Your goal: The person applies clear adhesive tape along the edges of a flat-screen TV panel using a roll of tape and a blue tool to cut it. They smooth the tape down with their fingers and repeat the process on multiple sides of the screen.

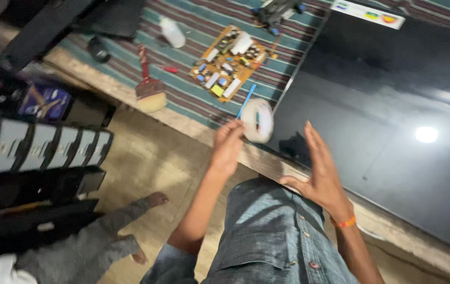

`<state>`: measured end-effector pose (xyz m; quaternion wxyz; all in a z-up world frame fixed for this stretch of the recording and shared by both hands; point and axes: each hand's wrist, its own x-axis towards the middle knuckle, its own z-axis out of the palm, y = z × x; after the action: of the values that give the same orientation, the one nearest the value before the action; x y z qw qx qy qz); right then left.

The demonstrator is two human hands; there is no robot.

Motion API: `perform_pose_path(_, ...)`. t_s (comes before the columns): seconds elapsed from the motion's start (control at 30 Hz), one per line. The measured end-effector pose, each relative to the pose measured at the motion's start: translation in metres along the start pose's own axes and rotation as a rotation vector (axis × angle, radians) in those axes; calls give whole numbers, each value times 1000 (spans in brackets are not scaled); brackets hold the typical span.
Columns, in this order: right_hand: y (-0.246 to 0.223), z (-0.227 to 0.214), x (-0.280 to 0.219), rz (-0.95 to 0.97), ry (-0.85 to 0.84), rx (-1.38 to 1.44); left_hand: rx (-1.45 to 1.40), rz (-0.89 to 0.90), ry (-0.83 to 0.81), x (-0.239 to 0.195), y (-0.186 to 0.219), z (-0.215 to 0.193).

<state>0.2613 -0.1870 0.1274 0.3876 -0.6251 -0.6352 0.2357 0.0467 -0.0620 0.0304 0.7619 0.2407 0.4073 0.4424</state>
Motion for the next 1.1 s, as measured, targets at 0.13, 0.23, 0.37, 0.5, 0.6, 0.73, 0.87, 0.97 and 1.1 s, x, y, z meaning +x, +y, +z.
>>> perform_pose_path(0.13, 3, 1, 3, 77, -20, 79, -186, -382, -325, -48, -9, 55)
perform_pose_path(0.23, 7, -4, -18, 253, -38, 220, 269, -227, -389, -59, 0, 75)
perform_pose_path(0.37, 12, -4, -44, 355, -91, 260, 861, 141, -428, -42, 17, 81)
perform_pose_path(0.5, 9, 1, -66, 330, -108, 200, 902, 12, -766, -33, 23, 77)
perform_pose_path(0.6, 7, 1, -73, 362, -93, 223, 1028, 69, -833, -32, 24, 82)
perform_pose_path(0.73, 3, 4, -80, 496, -86, 359, 1061, 212, -833, -45, 22, 89)
perform_pose_path(0.87, -1, 15, -82, 629, -99, 400, 1165, 454, -758, -69, 24, 83)
perform_pose_path(0.97, -4, 28, -77, 756, -169, 473, 1213, 508, -674, -79, 24, 74)
perform_pose_path(1.1, -9, 40, -69, 812, -422, 370, 1279, 329, -623, -82, 33, 56)
